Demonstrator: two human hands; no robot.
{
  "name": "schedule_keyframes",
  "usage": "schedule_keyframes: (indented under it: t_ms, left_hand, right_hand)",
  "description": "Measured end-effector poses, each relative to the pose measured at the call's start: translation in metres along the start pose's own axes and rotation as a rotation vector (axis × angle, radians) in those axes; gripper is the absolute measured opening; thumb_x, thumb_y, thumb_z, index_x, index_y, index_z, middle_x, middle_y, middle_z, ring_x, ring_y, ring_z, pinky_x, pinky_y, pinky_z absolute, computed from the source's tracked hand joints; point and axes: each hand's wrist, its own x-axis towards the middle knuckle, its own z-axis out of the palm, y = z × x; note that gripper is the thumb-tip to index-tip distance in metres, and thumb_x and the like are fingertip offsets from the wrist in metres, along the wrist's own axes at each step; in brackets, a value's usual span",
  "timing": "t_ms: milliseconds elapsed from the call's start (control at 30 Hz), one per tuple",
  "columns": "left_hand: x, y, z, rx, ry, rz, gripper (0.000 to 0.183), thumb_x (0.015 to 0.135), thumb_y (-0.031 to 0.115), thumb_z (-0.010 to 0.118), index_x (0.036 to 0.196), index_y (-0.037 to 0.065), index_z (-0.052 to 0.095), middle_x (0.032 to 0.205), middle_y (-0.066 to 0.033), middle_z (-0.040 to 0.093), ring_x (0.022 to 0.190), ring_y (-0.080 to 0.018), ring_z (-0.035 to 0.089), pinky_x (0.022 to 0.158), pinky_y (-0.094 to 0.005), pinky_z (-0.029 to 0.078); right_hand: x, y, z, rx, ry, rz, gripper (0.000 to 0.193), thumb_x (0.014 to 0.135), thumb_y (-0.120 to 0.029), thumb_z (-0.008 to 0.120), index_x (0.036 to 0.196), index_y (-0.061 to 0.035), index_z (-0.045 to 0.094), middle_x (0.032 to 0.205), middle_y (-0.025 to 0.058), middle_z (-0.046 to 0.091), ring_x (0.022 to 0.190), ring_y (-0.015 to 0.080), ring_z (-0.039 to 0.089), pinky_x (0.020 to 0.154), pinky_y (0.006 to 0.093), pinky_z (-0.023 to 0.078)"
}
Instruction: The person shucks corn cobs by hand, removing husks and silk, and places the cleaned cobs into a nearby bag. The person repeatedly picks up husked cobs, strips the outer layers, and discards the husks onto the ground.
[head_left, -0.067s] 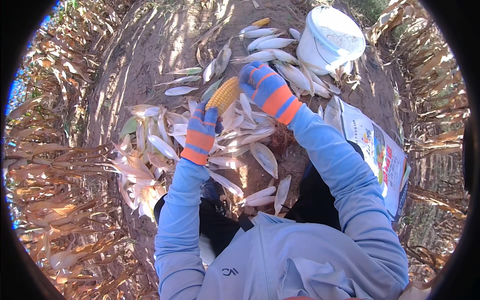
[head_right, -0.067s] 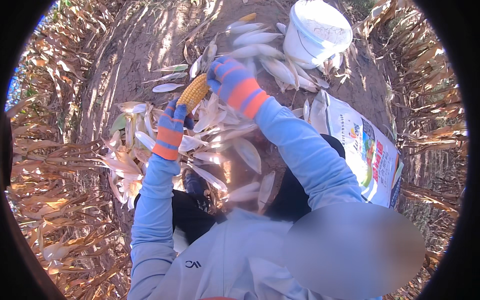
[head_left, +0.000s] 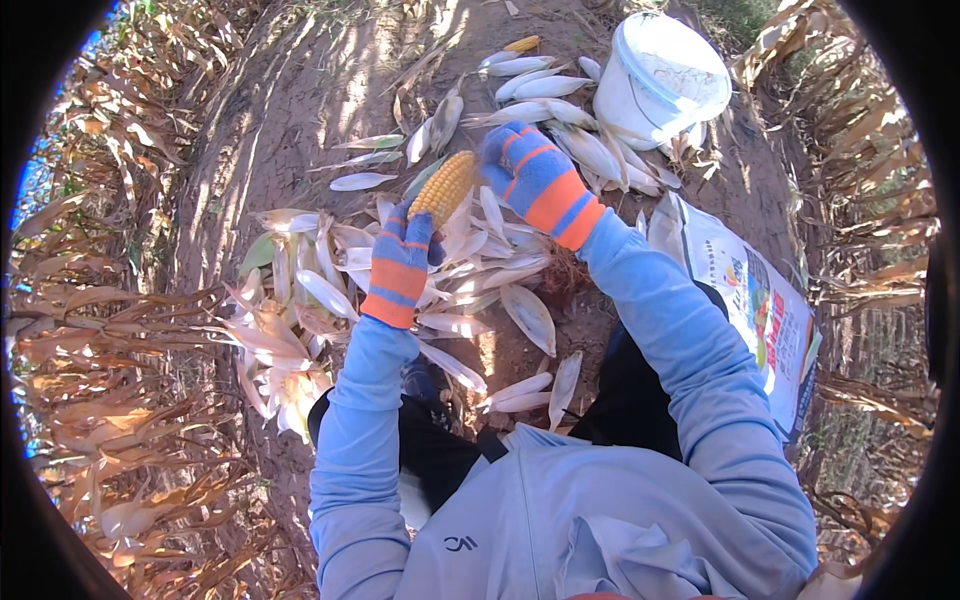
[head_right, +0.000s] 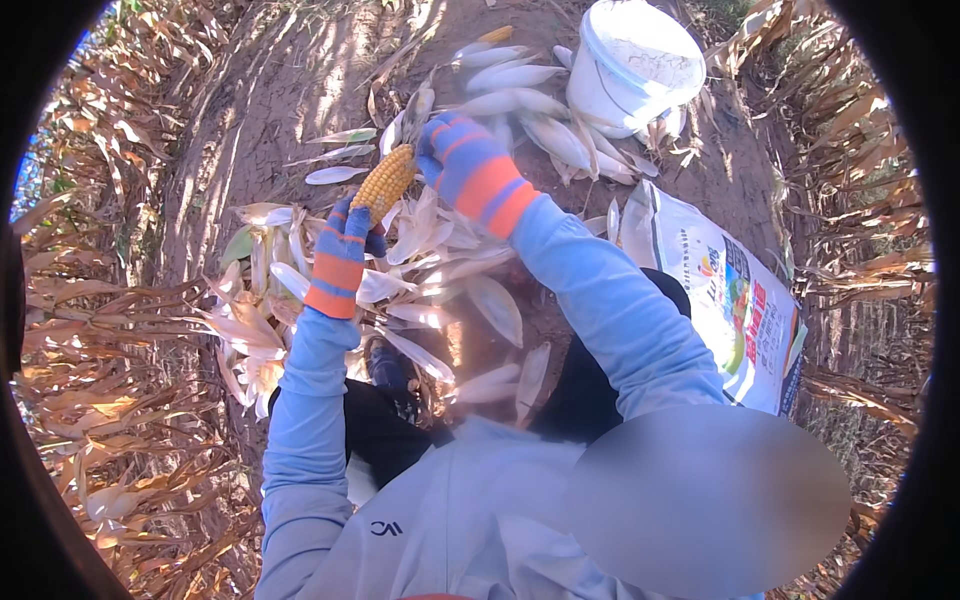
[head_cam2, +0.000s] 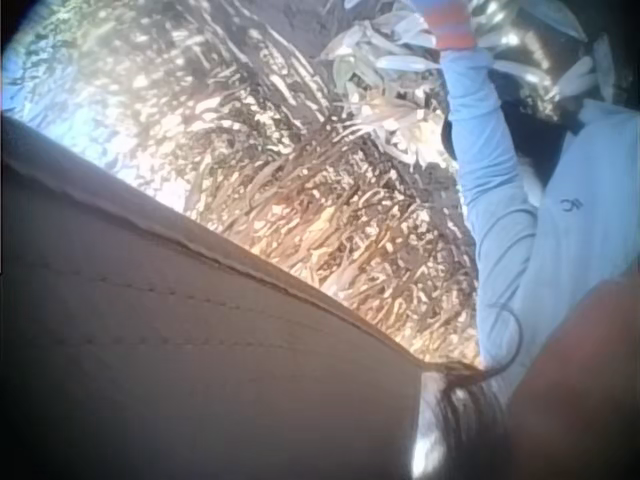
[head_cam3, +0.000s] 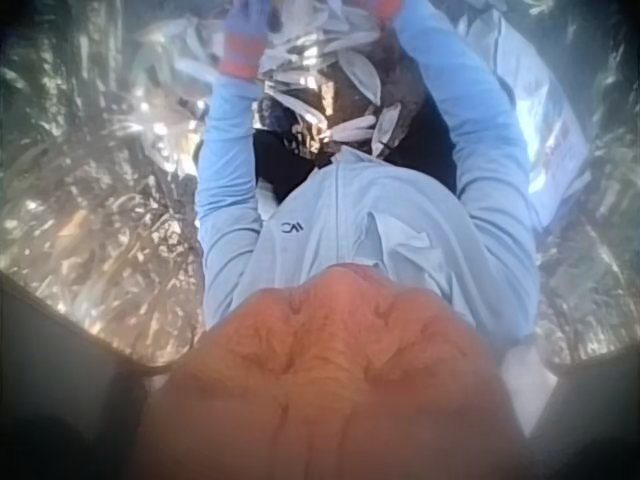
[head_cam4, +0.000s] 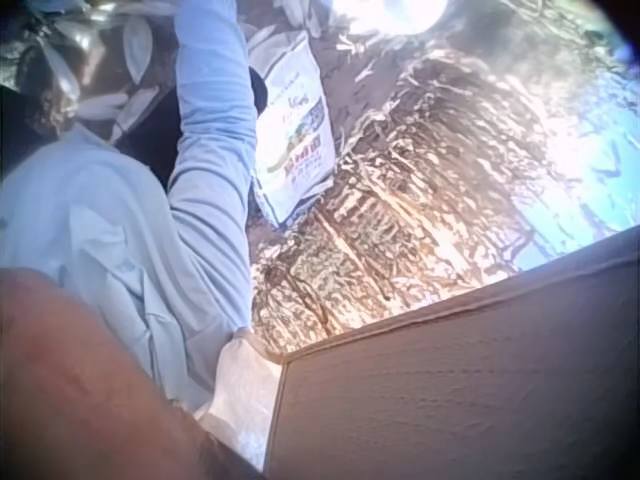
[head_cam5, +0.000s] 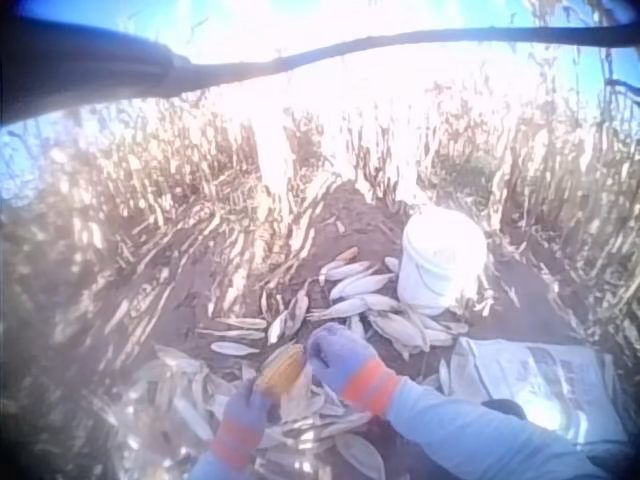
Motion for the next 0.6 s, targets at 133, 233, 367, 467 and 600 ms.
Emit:
schedule_keyframes:
  t_ms: [133,233,367,467,600]
  left_hand:
    - [0.006,0.005,-0.009,-0.09,0.025,-0.028,0.031,0.091,0.026,0.047,0.111,0.003,0.05,0.07,-0.0043,0.055,0.051,-0.0098,0.052,0.047,-0.0227,0.044]
    - [0.005,0.009,-0.01,-0.184,-0.032,-0.032,0.029,0.091,0.027,0.047,0.107,0.003,0.051,0.069,-0.0046,0.056,0.052,-0.0108,0.053,0.047,-0.0232,0.044]
    - [0.0,0.011,-0.012,-0.21,-0.067,-0.067,0.029,0.091,0.029,0.048,0.1,0.002,0.053,0.068,-0.0046,0.056,0.052,-0.0115,0.053,0.047,-0.0237,0.043]
    - [-0.003,0.016,-0.006,-0.208,-0.063,-0.063,0.03,0.091,0.03,0.048,0.097,0.002,0.054,0.068,-0.0042,0.056,0.051,-0.0117,0.053,0.047,-0.0239,0.043]
    - [-0.003,0.015,-0.003,-0.215,-0.102,-0.068,0.029,0.091,0.03,0.048,0.094,0.002,0.054,0.067,-0.0041,0.056,0.051,-0.0113,0.053,0.047,-0.0237,0.042]
  right_hand:
    - [-0.004,0.03,0.003,-0.024,0.08,0.146,0.008,0.08,-0.011,0.058,0.082,-0.0033,0.057,0.081,0.0156,0.058,0.076,0.0329,0.055,0.07,0.0363,0.044]
    - [-0.012,0.049,-0.002,-0.094,-0.325,0.223,0.021,0.078,-0.014,0.055,0.096,-0.0052,0.059,0.084,0.0132,0.059,0.082,0.0319,0.057,0.071,0.0389,0.045]
    - [-0.001,0.02,-0.008,0.052,-0.343,0.304,0.024,0.084,-0.023,0.053,0.097,-0.0036,0.058,0.081,0.0126,0.061,0.078,0.0275,0.059,0.069,0.0349,0.046]
    - [0.004,0.014,-0.003,0.369,-0.214,0.521,0.033,0.087,-0.033,0.053,0.091,-0.0009,0.058,0.077,0.0139,0.062,0.072,0.0236,0.058,0.068,0.0322,0.045]
    - [0.003,0.019,0.01,0.473,-0.236,0.554,0.036,0.085,-0.034,0.056,0.095,0.0003,0.057,0.079,0.0146,0.06,0.071,0.0231,0.057,0.069,0.0324,0.045]
